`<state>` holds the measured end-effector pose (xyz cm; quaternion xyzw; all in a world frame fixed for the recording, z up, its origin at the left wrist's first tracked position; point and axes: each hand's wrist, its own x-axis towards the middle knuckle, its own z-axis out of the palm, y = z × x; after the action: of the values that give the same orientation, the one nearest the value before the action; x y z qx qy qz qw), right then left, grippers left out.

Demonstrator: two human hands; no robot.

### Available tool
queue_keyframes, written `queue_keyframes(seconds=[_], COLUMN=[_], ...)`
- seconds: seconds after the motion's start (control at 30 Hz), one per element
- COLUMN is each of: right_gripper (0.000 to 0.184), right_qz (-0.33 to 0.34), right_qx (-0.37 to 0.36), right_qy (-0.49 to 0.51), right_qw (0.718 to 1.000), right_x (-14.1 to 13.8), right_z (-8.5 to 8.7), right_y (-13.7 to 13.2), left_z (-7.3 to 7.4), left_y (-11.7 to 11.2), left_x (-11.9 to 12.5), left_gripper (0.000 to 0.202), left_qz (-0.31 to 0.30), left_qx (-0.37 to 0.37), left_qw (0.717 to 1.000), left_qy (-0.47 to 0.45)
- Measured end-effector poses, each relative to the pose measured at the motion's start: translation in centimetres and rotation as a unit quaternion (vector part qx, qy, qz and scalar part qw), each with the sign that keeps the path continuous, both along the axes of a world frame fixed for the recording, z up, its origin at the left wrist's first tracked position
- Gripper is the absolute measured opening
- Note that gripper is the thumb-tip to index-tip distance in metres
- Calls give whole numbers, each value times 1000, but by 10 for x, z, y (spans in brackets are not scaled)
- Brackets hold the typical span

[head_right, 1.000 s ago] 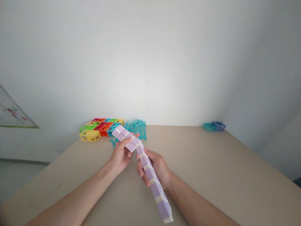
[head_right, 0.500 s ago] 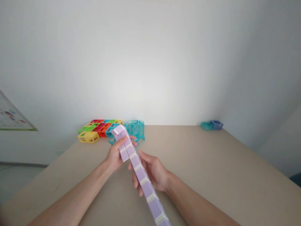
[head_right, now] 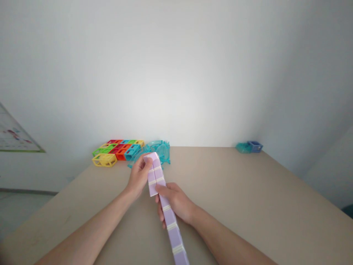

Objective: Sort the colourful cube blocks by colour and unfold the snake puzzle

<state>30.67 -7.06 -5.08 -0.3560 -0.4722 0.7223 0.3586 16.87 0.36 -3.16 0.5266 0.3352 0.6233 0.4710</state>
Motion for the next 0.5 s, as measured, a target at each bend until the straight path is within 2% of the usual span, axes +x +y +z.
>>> queue_keyframes(seconds=[0.1,0.17,0.23,0.3,0.37,0.4,0.43,0.5], right_gripper=[50,63,73,75,72,70,67,63], right_qz=[-4,-1,4,-9,-53,-75,-90,-101], right_qx=[18,35,47,64,89,99,103,97], right_qy=[4,13,26,36,42,42,41,37], right_qw=[1000,999,999,997,994,991,990,989], right_x=[0,0,0,0,0,0,0,0], right_z=[-4,-7,-9,-7,-4,-2,-1,0], right_y=[1,2,3,4,4,5,5,5], left_z=[-3,-5,-7,-8,-9,-10,-11,-13], left_y=[-3,-6,-8,-9,-8,-8,-8,-9], left_x=[3,6,8,10,10,10,9,8], left_gripper=[27,32,42,52,59,60,61,57], left_qz=[-2,-33,-116,-239,-335,-357,-355,-303], left_qx=[-9,-66,-149,-213,-223,-214,-201,-167], left_qw=[1000,996,978,943,912,907,912,938], left_qy=[-2,-45,-84,-89,-71,-58,-43,-4])
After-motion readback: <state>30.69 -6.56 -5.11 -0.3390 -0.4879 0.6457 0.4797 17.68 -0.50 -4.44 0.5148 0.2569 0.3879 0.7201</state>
